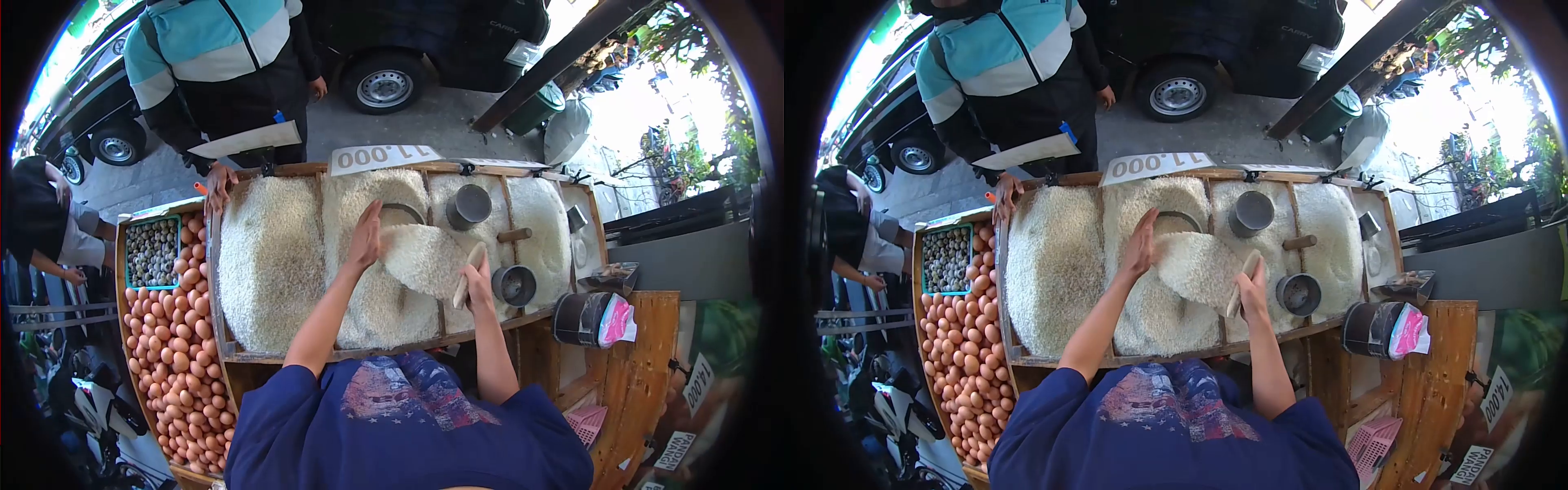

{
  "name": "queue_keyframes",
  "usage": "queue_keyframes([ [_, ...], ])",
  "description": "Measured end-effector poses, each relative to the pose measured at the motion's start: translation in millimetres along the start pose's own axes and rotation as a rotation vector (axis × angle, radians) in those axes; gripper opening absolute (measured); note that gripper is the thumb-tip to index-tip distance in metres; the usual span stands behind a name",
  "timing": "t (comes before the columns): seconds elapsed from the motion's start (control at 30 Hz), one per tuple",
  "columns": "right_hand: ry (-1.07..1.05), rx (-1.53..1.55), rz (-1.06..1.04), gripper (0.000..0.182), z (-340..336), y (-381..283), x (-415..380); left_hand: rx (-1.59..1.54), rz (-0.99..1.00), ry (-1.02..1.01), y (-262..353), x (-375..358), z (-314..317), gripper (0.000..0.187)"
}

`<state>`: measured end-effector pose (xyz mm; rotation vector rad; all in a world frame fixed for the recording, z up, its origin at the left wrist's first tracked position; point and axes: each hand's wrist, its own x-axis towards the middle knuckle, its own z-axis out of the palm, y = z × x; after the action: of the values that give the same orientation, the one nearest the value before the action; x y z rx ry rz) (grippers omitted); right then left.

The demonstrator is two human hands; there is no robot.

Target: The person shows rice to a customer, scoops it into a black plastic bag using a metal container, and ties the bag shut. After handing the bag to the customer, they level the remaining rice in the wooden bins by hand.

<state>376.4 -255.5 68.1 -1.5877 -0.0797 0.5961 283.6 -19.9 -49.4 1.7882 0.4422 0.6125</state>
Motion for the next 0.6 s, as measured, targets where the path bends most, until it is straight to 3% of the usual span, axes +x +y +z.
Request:
queue_keyframes([
  [0.2, 0.0, -0.118, -0.101, 0.051, 2.3, -10.4, 24.6, 0.452, 0.229, -0.13, -2.2, 20.5, 0.6, 0.049],
  [0.4, 0.049, -0.131, -0.08, 0.054, -24.7, -27.2, 20.0, 0.483, 0.355, -0.176, 1.0, 33.4, 2.6, 0.052],
  [0.6, 0.069, -0.293, -0.145, 0.06, 4.9, -34.5, 31.7, 0.392, 0.383, -0.232, 9.3, 32.9, -2.2, 0.052],
])
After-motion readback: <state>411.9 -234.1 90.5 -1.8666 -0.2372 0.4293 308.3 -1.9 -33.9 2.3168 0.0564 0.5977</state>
